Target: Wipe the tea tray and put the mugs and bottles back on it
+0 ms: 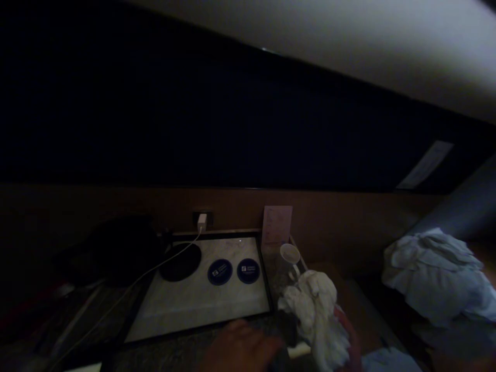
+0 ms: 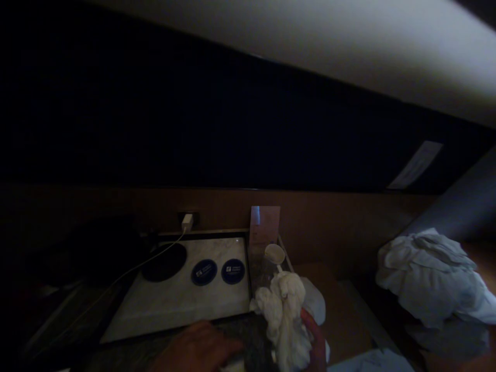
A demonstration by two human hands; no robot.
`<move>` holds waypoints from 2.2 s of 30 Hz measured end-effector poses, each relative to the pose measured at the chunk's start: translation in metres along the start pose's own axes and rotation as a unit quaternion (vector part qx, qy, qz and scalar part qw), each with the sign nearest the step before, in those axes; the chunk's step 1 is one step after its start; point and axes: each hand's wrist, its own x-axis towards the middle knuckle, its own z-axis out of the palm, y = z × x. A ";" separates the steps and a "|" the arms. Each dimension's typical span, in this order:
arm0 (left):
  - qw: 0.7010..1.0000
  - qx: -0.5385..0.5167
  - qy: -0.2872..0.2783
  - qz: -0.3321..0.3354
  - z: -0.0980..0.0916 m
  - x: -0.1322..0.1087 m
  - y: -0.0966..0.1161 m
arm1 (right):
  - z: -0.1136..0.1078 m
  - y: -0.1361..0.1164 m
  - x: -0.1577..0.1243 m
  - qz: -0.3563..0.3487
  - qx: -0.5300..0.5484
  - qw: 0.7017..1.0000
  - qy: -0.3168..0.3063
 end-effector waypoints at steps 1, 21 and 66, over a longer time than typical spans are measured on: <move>0.998 -0.018 -0.021 -0.060 -0.018 0.002 -0.010 | 0.010 -0.009 0.000 0.024 0.019 0.999 -0.011; 0.746 0.111 -0.047 -0.655 0.018 -0.069 -0.233 | 0.244 0.027 0.168 -0.176 -0.645 0.660 -0.341; 0.768 0.207 -0.083 -0.600 0.036 -0.065 -0.242 | 0.240 0.099 0.170 -0.228 -0.750 0.539 -0.306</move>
